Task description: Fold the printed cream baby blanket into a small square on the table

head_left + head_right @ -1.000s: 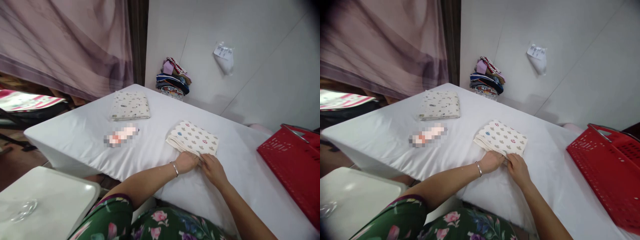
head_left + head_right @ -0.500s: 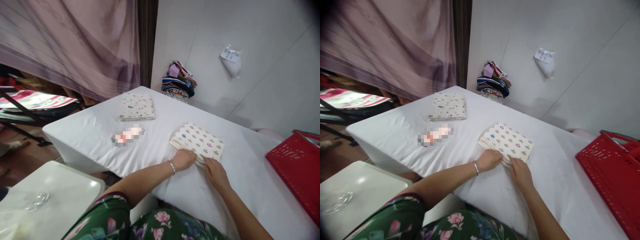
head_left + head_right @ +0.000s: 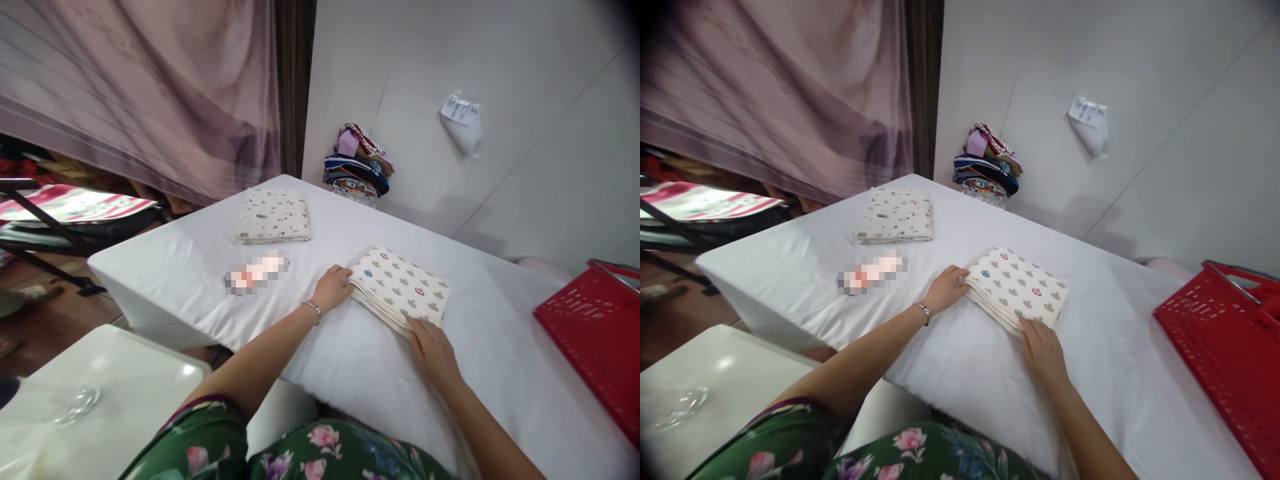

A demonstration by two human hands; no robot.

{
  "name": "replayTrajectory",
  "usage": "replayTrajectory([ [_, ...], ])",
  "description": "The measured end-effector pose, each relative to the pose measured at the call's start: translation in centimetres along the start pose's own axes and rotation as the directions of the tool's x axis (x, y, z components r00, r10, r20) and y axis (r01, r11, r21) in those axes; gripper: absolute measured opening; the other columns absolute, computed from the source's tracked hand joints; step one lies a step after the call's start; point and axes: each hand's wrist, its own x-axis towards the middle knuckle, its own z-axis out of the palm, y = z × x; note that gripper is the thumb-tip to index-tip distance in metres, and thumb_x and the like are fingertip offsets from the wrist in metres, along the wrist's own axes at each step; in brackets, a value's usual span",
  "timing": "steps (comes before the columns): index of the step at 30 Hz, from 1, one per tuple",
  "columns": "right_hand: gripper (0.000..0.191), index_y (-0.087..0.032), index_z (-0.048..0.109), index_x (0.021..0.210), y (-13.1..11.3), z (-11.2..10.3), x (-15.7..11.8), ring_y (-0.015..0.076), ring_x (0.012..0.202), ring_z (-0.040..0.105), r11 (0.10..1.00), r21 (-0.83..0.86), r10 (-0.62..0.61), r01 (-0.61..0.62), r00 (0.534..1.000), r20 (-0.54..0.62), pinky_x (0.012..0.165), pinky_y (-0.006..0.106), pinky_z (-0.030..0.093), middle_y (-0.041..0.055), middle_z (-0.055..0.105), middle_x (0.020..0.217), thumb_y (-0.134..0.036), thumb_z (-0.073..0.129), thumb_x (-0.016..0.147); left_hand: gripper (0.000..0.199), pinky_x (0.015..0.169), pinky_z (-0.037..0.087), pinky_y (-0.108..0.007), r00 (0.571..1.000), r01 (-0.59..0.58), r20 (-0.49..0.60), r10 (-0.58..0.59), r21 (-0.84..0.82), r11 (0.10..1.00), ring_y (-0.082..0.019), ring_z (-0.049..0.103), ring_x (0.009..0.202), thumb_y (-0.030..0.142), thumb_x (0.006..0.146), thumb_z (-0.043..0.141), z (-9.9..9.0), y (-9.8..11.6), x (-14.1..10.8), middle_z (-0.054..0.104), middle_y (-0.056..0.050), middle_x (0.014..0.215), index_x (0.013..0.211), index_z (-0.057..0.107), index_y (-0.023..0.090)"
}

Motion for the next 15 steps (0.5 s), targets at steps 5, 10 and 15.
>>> replayTrajectory([
  [5, 0.029, -0.018, 0.054, 0.111, -0.5, -0.2, 0.1, 0.0222, 0.094, 0.054, 1.000, -0.021, -0.017, 0.017, 1.000, -0.011, 0.079, 0.038, 0.043, 0.0097, 0.061, 0.102, -0.020, 0.037, 0.087, 0.016, 0.069, 0.043, -0.026, 0.998, -0.045, -0.041, 0.052, 0.164, 0.985, -0.016, 0.054, 0.087, 0.019, 0.077, 0.047, 0.6, -0.1, 0.2, 0.058, -0.003, 0.093, 0.090, 0.058, 0.020],
  [10, 0.027, -0.018, 0.055, 0.109, -1.0, 0.0, -0.2, 0.0217, 0.098, 0.052, 0.999, 0.019, -0.032, 0.032, 0.999, -0.017, 0.082, 0.038, 0.041, 0.0100, 0.059, 0.106, -0.018, 0.039, 0.087, 0.017, 0.069, 0.042, -0.025, 1.000, -0.014, 0.003, 0.014, 0.112, 0.994, -0.015, 0.055, 0.083, 0.018, 0.077, 0.047, 0.2, -0.6, 0.0, 0.060, -0.002, 0.089, 0.090, 0.058, 0.021],
  [15, 0.029, -0.018, 0.057, 0.109, -1.5, 0.3, -0.2, 0.0211, 0.101, 0.051, 0.999, 0.047, -0.003, 0.005, 0.999, -0.041, 0.084, 0.037, 0.040, 0.0104, 0.057, 0.108, -0.013, 0.039, 0.086, 0.020, 0.071, 0.045, -0.027, 0.995, 0.091, 0.050, -0.092, 0.004, 0.996, -0.016, 0.057, 0.083, 0.018, 0.074, 0.049, -0.9, 0.4, 0.9, 0.061, -0.002, 0.095, 0.090, 0.061, 0.021],
])
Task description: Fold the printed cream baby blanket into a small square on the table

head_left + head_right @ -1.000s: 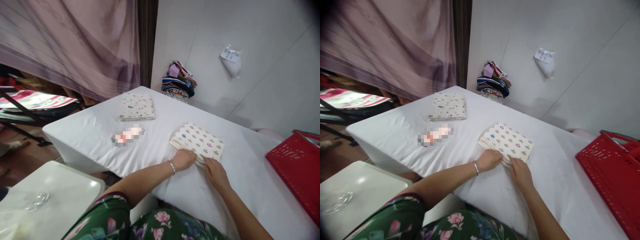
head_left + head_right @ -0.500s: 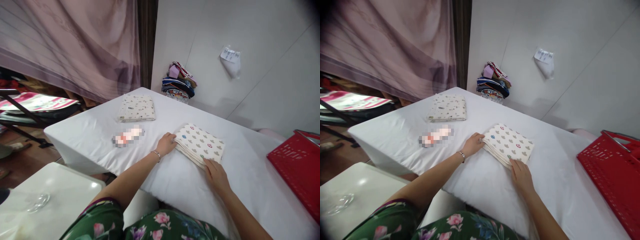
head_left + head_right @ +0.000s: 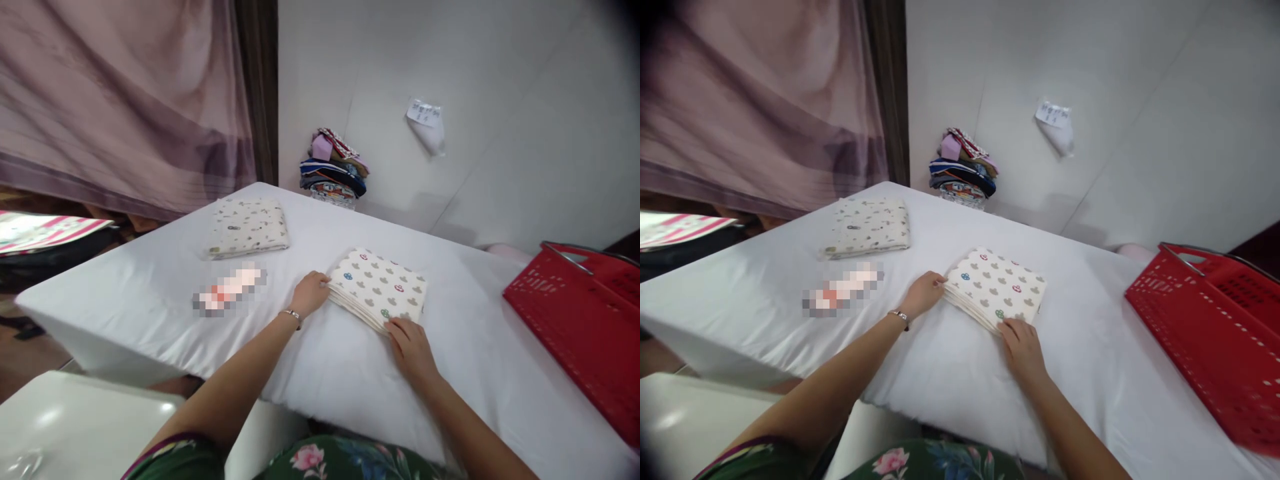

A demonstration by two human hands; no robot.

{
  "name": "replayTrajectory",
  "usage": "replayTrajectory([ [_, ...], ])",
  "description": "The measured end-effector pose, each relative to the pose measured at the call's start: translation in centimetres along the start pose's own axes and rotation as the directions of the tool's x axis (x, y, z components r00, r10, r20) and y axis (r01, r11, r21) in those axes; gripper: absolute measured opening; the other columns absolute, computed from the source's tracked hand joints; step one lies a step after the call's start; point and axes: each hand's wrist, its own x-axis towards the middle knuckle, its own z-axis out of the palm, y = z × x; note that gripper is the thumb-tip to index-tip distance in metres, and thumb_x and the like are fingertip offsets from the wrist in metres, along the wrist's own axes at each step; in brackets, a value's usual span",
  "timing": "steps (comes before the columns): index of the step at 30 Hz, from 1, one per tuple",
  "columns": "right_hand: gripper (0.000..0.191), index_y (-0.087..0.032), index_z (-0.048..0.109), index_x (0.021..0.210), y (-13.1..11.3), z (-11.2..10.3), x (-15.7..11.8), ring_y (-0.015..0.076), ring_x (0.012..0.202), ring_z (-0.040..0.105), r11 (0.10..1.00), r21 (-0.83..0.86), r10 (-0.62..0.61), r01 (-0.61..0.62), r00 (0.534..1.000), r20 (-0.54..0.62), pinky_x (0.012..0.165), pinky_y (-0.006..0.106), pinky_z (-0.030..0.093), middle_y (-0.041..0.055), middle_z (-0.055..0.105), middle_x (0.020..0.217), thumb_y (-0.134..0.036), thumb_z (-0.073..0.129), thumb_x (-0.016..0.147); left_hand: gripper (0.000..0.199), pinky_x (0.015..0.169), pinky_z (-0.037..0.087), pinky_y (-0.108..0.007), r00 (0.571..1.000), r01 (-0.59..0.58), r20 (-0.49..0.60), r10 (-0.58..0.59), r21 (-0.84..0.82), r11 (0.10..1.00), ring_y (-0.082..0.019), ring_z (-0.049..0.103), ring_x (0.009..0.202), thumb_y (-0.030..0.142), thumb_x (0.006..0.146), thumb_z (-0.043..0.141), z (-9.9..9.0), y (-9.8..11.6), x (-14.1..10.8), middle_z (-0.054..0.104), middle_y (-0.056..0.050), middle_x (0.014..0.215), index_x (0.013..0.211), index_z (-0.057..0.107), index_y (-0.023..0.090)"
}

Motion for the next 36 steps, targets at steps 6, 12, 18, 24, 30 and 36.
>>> replayTrajectory([
  [6, 0.032, -0.018, 0.058, 0.109, -0.5, 0.1, 0.3, 0.0210, 0.103, 0.050, 1.000, 0.004, 0.029, -0.029, 1.000, -0.011, 0.086, 0.038, 0.039, 0.0108, 0.058, 0.110, -0.009, 0.041, 0.083, 0.034, 0.102, 0.029, -0.040, 0.914, -0.386, -0.057, 0.401, 0.177, 0.905, -0.022, 0.038, 0.122, 0.032, 0.084, 0.043, 1.6, 2.4, 0.5, 0.046, -0.005, 0.131, 0.116, 0.053, 0.024],
  [12, 0.049, -0.020, 0.044, 0.128, -1.1, -0.6, -0.9, 0.0217, 0.119, 0.042, 0.997, 0.065, 0.042, -0.046, 0.997, 0.059, 0.099, 0.044, 0.033, 0.0103, 0.050, 0.126, -0.007, 0.040, 0.081, 0.043, 0.102, 0.028, -0.045, 0.921, -0.389, 0.092, 0.378, 0.278, 0.878, -0.023, 0.026, 0.131, 0.043, 0.089, 0.032, 4.0, 0.6, 0.8, 0.035, -0.003, 0.140, 0.126, 0.044, 0.026],
  [18, 0.038, -0.021, 0.053, 0.119, 0.3, -1.6, -1.7, 0.0204, 0.121, 0.042, 0.826, 0.462, 0.393, -0.322, 0.918, -0.062, 0.102, 0.042, 0.033, 0.0083, 0.050, 0.127, -0.021, 0.045, 0.082, 0.045, 0.102, 0.028, -0.044, 0.913, -0.405, 0.091, 0.397, 0.304, 0.862, -0.022, 0.025, 0.131, 0.044, 0.089, 0.031, 4.0, 0.1, 1.3, 0.035, -0.005, 0.140, 0.128, 0.042, 0.024],
  [24, 0.019, -0.017, 0.059, 0.091, 4.1, -3.2, -1.2, 0.0179, 0.082, 0.063, -0.069, 0.803, 0.860, -0.592, 0.373, 0.349, 0.071, 0.032, 0.052, 0.0091, 0.065, 0.095, -0.023, 0.057, 0.073, 0.041, 0.104, 0.017, -0.053, 0.872, -0.465, 0.044, 0.487, 0.380, 0.799, -0.025, 0.030, 0.128, 0.043, 0.088, 0.034, 3.8, 3.0, 0.3, 0.043, -0.008, 0.134, 0.121, 0.048, 0.023],
  [30, 0.006, -0.015, 0.055, 0.080, 4.3, -3.1, 0.0, 0.0111, 0.053, 0.060, -0.348, 0.736, 0.712, -0.581, 0.347, 0.611, 0.047, 0.023, 0.050, 0.0040, 0.064, 0.070, -0.017, 0.056, 0.075, 0.046, 0.106, 0.018, -0.048, 0.615, -0.788, 0.234, 0.753, 0.188, 0.586, -0.024, 0.035, 0.124, 0.039, 0.080, 0.053, 6.0, 8.6, -2.8, 0.043, -0.008, 0.134, 0.122, 0.047, 0.023],
  [36, 0.009, -0.014, 0.056, 0.075, 4.7, -2.9, 0.5, 0.0093, 0.049, 0.058, -0.347, 0.674, 0.628, -0.652, 0.372, 0.683, 0.041, 0.019, 0.047, 0.0022, 0.062, 0.065, -0.022, 0.054, 0.079, 0.038, 0.097, 0.033, -0.040, 0.684, -0.717, 0.259, 0.682, 0.069, 0.693, -0.021, 0.044, 0.115, 0.031, 0.079, 0.055, 8.2, 9.9, -2.6, 0.055, -0.004, 0.122, 0.116, 0.052, 0.025],
])
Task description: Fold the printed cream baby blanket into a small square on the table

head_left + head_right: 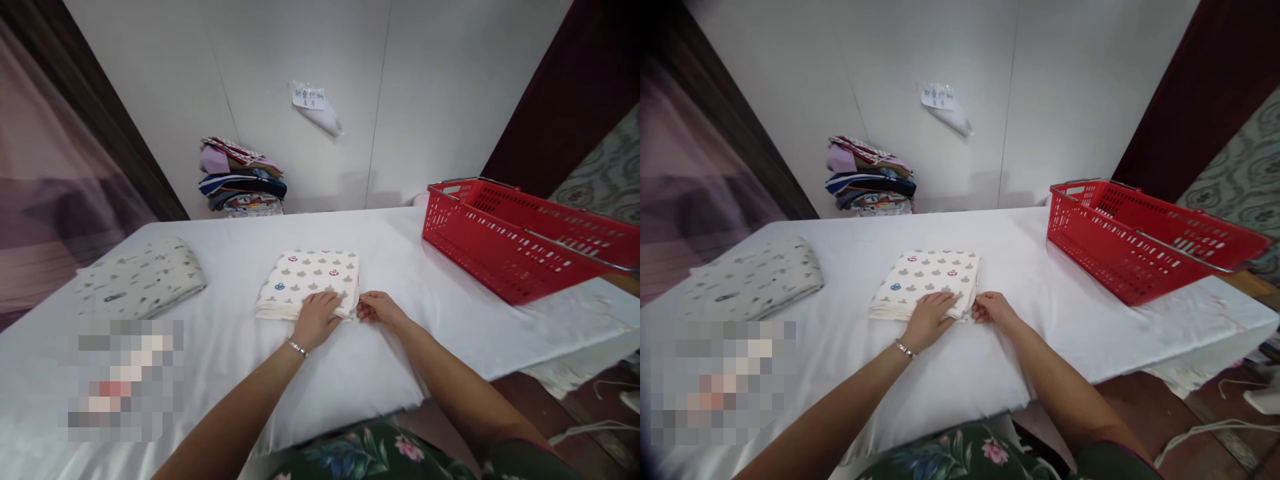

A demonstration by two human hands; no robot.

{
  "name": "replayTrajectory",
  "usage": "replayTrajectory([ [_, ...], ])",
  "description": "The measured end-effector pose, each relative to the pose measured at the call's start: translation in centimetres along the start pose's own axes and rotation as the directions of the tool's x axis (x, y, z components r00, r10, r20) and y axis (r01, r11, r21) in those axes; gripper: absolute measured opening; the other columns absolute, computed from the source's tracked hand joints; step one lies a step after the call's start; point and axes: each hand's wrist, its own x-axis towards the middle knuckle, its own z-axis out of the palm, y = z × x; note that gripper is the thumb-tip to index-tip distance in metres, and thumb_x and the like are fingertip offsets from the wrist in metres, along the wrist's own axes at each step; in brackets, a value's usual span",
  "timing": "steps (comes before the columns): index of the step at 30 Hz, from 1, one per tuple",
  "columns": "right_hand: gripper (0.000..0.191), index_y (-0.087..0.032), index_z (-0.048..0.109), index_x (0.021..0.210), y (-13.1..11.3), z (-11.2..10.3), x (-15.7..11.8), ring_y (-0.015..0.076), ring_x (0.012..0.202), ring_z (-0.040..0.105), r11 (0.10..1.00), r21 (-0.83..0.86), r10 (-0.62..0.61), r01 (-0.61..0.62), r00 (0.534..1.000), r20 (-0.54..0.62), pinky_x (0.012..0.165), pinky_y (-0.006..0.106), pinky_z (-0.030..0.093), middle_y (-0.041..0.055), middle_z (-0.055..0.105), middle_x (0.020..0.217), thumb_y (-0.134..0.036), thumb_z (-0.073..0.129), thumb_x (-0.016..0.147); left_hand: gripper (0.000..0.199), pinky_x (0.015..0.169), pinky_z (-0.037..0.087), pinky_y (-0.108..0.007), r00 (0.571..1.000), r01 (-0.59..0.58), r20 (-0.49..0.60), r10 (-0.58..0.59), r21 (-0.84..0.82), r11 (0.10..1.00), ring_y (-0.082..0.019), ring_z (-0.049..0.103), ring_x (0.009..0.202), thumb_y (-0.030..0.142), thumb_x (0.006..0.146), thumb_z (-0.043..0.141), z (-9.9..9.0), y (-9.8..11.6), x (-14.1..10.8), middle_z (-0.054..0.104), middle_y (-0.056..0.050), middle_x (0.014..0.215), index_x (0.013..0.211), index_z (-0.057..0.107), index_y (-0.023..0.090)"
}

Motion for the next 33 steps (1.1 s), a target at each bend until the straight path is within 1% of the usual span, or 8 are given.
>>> replayTrajectory([
  [4, 0.009, -0.014, 0.056, 0.079, -0.1, -0.4, -0.1, 0.0081, 0.046, 0.058, 1.000, -0.004, 0.024, -0.024, 1.000, -0.005, 0.038, 0.016, 0.043, 0.0025, 0.065, 0.067, -0.023, 0.054, 0.080, 0.032, 0.096, 0.033, -0.038, 0.989, 0.146, 0.001, -0.147, -0.123, 0.982, -0.019, 0.047, 0.112, 0.031, 0.081, 0.051, -0.1, -0.3, 0.4, 0.059, 0.001, 0.116, 0.113, 0.055, 0.028],
  [8, 0.012, -0.014, 0.055, 0.073, 0.3, -0.2, -0.4, 0.0062, 0.037, 0.052, 0.997, -0.065, 0.040, -0.038, 0.999, 0.032, 0.032, 0.014, 0.037, 0.0006, 0.063, 0.060, -0.023, 0.052, 0.080, 0.029, 0.096, 0.033, -0.036, 0.981, 0.193, 0.000, -0.195, -0.164, 0.967, -0.018, 0.048, 0.110, 0.032, 0.083, 0.047, -0.1, -0.1, 0.5, 0.061, 0.002, 0.112, 0.110, 0.057, 0.028],
  [11, 0.014, -0.014, 0.055, 0.070, 0.6, 0.0, -0.8, 0.0064, 0.036, 0.052, 0.995, -0.090, 0.056, -0.048, 0.995, 0.087, 0.031, 0.015, 0.037, 0.0004, 0.064, 0.060, -0.024, 0.052, 0.080, 0.030, 0.097, 0.032, -0.037, 0.977, 0.211, -0.005, -0.214, -0.148, 0.966, -0.019, 0.047, 0.111, 0.031, 0.083, 0.047, 0.2, 0.0, 0.5, 0.060, 0.000, 0.114, 0.112, 0.057, 0.027],
  [15, 0.015, -0.014, 0.057, 0.073, 0.9, 0.1, -1.2, 0.0063, 0.035, 0.050, 0.988, -0.137, 0.095, -0.075, 0.985, 0.145, 0.030, 0.016, 0.035, 0.0010, 0.066, 0.062, -0.028, 0.055, 0.078, 0.031, 0.097, 0.032, -0.038, 0.980, 0.194, -0.016, -0.197, -0.118, 0.974, -0.019, 0.046, 0.112, 0.029, 0.083, 0.047, 0.4, 0.2, 0.4, 0.059, -0.001, 0.116, 0.113, 0.056, 0.026],
  [20, 0.023, -0.015, 0.054, 0.059, 1.2, 0.7, -1.0, 0.0037, 0.030, 0.042, 0.970, -0.244, 0.035, 0.000, 0.989, 0.141, 0.027, 0.015, 0.026, -0.0014, 0.061, 0.050, -0.032, 0.059, 0.074, 0.033, 0.098, 0.031, -0.040, 0.990, 0.140, -0.022, -0.143, -0.084, 0.987, -0.020, 0.044, 0.114, 0.027, 0.082, 0.048, 0.5, 0.4, -0.1, 0.056, 0.000, 0.121, 0.114, 0.055, 0.027],
  [23, 0.025, -0.016, 0.050, 0.054, 1.6, 0.9, -0.9, 0.0035, 0.029, 0.040, 0.976, -0.218, -0.004, 0.032, 0.992, 0.128, 0.028, 0.015, 0.024, -0.0042, 0.054, 0.042, -0.031, 0.058, 0.073, 0.032, 0.098, 0.030, -0.040, 0.988, 0.149, -0.022, -0.152, -0.100, 0.984, -0.020, 0.043, 0.115, 0.030, 0.083, 0.047, 0.5, 0.5, -0.1, 0.056, 0.000, 0.121, 0.114, 0.055, 0.027],
  [28, 0.026, -0.016, 0.051, 0.056, 2.1, 0.6, -1.0, 0.0038, 0.029, 0.038, 0.992, -0.120, -0.016, 0.035, 0.987, 0.158, 0.028, 0.016, 0.022, -0.0056, 0.050, 0.042, -0.036, 0.060, 0.071, 0.031, 0.096, 0.033, -0.037, 0.974, 0.203, -0.069, -0.216, -0.160, 0.966, -0.018, 0.047, 0.110, 0.031, 0.086, 0.043, 0.4, 0.7, 0.1, 0.059, -0.002, 0.115, 0.113, 0.054, 0.024],
  [33, 0.031, -0.016, 0.050, 0.058, 2.0, 0.6, -1.2, 0.0032, 0.029, 0.037, 0.995, -0.089, -0.026, 0.042, 0.986, 0.166, 0.028, 0.016, 0.021, -0.0056, 0.051, 0.044, -0.041, 0.062, 0.069, 0.044, 0.097, 0.031, -0.039, 0.984, 0.115, -0.123, -0.126, -0.090, 0.989, -0.021, 0.046, 0.110, 0.037, 0.077, 0.056, 0.5, 1.6, -0.5, 0.054, -0.006, 0.119, 0.117, 0.048, 0.021],
])
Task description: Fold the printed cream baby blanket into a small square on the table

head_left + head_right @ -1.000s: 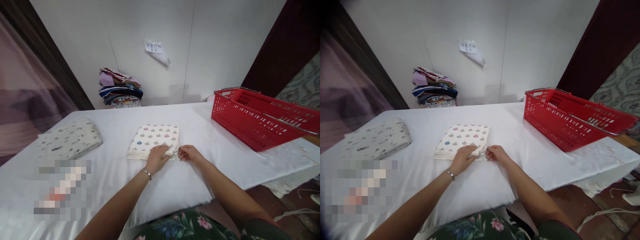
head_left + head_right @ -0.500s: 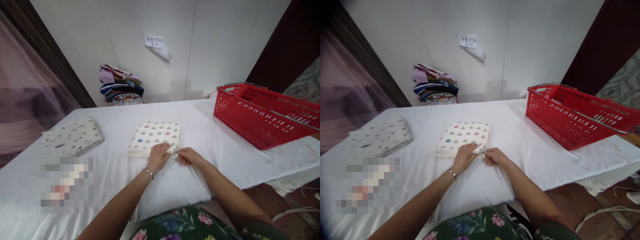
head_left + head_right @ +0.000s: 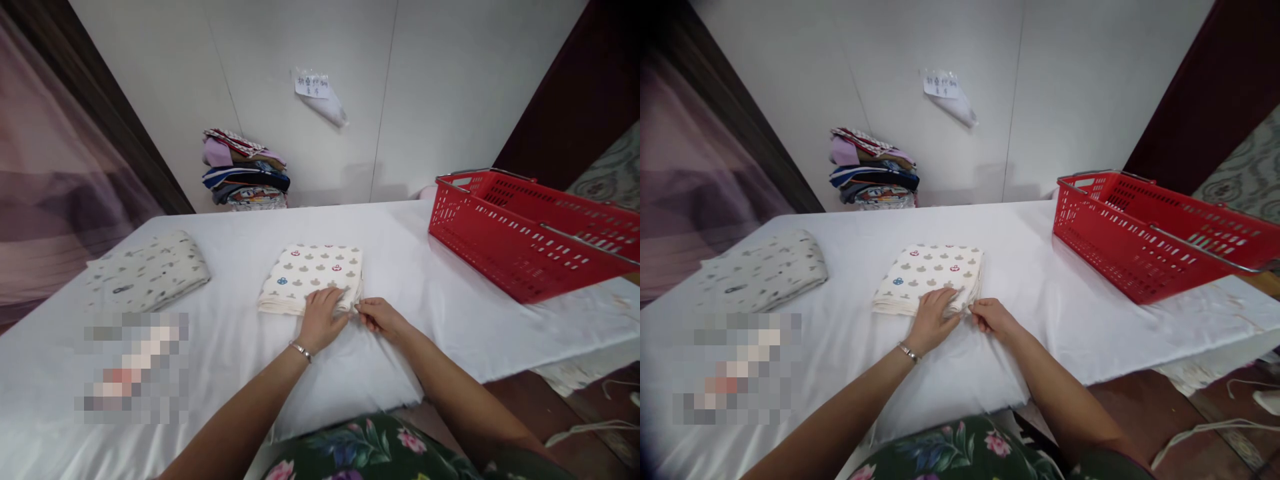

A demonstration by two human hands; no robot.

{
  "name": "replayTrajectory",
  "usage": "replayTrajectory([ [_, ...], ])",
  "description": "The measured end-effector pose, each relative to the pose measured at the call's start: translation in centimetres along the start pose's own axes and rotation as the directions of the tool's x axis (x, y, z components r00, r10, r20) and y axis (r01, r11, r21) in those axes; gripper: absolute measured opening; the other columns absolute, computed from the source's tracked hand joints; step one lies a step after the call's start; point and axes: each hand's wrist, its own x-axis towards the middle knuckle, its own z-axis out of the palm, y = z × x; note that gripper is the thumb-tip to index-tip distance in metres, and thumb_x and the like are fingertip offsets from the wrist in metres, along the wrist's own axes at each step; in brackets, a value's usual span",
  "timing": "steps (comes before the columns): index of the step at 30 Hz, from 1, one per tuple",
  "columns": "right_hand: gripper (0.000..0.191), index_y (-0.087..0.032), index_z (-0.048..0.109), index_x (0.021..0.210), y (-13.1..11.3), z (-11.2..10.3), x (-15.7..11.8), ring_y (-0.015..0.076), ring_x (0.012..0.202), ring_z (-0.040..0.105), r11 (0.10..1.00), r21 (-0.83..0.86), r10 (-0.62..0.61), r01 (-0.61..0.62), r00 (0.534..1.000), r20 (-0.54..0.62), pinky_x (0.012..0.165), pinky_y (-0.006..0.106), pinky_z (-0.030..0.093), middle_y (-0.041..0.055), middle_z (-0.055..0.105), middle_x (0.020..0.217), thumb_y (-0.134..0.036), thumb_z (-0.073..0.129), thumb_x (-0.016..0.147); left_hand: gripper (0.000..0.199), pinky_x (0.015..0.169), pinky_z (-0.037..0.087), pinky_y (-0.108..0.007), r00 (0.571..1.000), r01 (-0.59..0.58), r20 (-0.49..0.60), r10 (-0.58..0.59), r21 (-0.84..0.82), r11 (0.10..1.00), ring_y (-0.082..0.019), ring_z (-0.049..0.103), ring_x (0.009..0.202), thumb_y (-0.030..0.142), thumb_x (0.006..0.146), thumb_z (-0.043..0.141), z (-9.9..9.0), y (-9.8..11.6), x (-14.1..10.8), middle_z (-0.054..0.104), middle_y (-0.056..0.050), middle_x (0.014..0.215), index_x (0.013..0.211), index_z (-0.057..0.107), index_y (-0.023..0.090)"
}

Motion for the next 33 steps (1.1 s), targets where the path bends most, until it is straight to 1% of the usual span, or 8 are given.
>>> replayTrajectory([
  [4, 0.028, -0.016, 0.054, 0.065, -0.2, 0.2, -0.4, 0.0032, 0.031, 0.037, 0.999, 0.025, -0.029, 0.029, 0.999, 0.031, 0.029, 0.017, 0.019, -0.0058, 0.052, 0.047, -0.042, 0.062, 0.069, 0.042, 0.098, 0.028, -0.043, 0.999, -0.042, 0.031, 0.040, 0.054, 0.998, -0.023, 0.047, 0.108, 0.031, 0.075, 0.059, 0.3, 0.3, -0.1, 0.055, -0.007, 0.113, 0.114, 0.049, 0.022],
  [7, 0.027, -0.015, 0.060, 0.079, -0.4, -0.1, -0.7, 0.0037, 0.032, 0.038, 0.997, 0.044, -0.063, 0.061, 0.997, 0.038, 0.031, 0.017, 0.021, -0.0060, 0.052, 0.048, -0.040, 0.062, 0.070, 0.029, 0.092, 0.033, -0.040, 0.999, 0.048, 0.018, -0.049, 0.040, 0.998, -0.022, 0.051, 0.100, 0.025, 0.075, 0.058, 0.4, 0.2, 0.6, 0.060, -0.005, 0.102, 0.103, 0.054, 0.022],
  [10, 0.028, -0.015, 0.062, 0.087, -0.4, -0.7, -0.7, 0.0037, 0.033, 0.039, 0.992, 0.069, -0.097, 0.103, 0.991, -0.094, 0.033, 0.017, 0.023, -0.0060, 0.052, 0.048, -0.037, 0.061, 0.069, 0.017, 0.086, 0.036, -0.037, 0.983, 0.181, 0.020, -0.181, -0.031, 0.983, -0.020, 0.055, 0.090, 0.026, 0.076, 0.056, 0.0, 0.1, 1.6, 0.063, -0.002, 0.089, 0.092, 0.058, 0.021],
  [13, 0.021, -0.015, 0.061, 0.077, -0.3, -1.2, -0.5, 0.0037, 0.033, 0.039, 0.996, 0.014, -0.081, 0.085, 0.979, -0.189, 0.031, 0.016, 0.023, -0.0051, 0.053, 0.048, -0.034, 0.061, 0.069, 0.013, 0.082, 0.039, -0.034, 0.969, 0.246, 0.049, -0.242, -0.109, 0.963, -0.019, 0.057, 0.085, 0.030, 0.075, 0.057, -0.4, 0.0, 2.1, 0.064, -0.001, 0.083, 0.085, 0.060, 0.021],
  [17, 0.020, -0.015, 0.059, 0.073, 0.0, -1.1, -0.4, 0.0036, 0.032, 0.041, 0.999, -0.035, -0.045, 0.041, 0.989, -0.138, 0.029, 0.016, 0.022, -0.0035, 0.057, 0.050, -0.035, 0.061, 0.071, 0.016, 0.082, 0.039, -0.033, 0.969, 0.245, 0.057, -0.239, -0.149, 0.958, -0.019, 0.057, 0.086, 0.030, 0.074, 0.060, -0.7, 0.0, 2.1, 0.065, -0.001, 0.087, 0.088, 0.062, 0.022],
  [22, 0.024, -0.014, 0.059, 0.078, -0.4, -0.2, -0.1, 0.0051, 0.034, 0.045, 0.997, 0.069, 0.042, -0.038, 0.997, -0.059, 0.028, 0.016, 0.027, 0.0011, 0.065, 0.062, -0.038, 0.058, 0.077, 0.014, 0.083, 0.038, -0.034, 0.971, 0.229, 0.101, -0.215, -0.152, 0.962, -0.019, 0.056, 0.087, 0.032, 0.073, 0.062, -0.8, -0.1, 1.9, 0.064, 0.000, 0.084, 0.084, 0.062, 0.022],
  [28, 0.029, -0.014, 0.058, 0.076, -0.4, 0.3, 0.3, 0.0066, 0.037, 0.050, 0.991, 0.100, 0.090, -0.086, 0.995, -0.045, 0.029, 0.016, 0.031, 0.0085, 0.070, 0.075, -0.043, 0.057, 0.078, 0.014, 0.076, 0.040, -0.031, 0.968, 0.232, 0.147, -0.206, -0.192, 0.954, -0.017, 0.056, 0.080, 0.036, 0.074, 0.061, -1.1, -0.2, 2.1, 0.063, 0.001, 0.079, 0.078, 0.063, 0.022],
  [33, 0.020, -0.013, 0.060, 0.080, 0.0, 0.2, 0.5, 0.0062, 0.037, 0.051, 0.995, 0.065, 0.072, -0.070, 0.997, -0.024, 0.029, 0.015, 0.032, 0.0082, 0.070, 0.076, -0.033, 0.059, 0.077, 0.013, 0.083, 0.038, -0.034, 0.973, 0.218, 0.106, -0.204, -0.143, 0.965, -0.019, 0.055, 0.089, 0.034, 0.074, 0.062, -0.5, 0.0, 1.8, 0.064, 0.000, 0.087, 0.083, 0.063, 0.024],
])
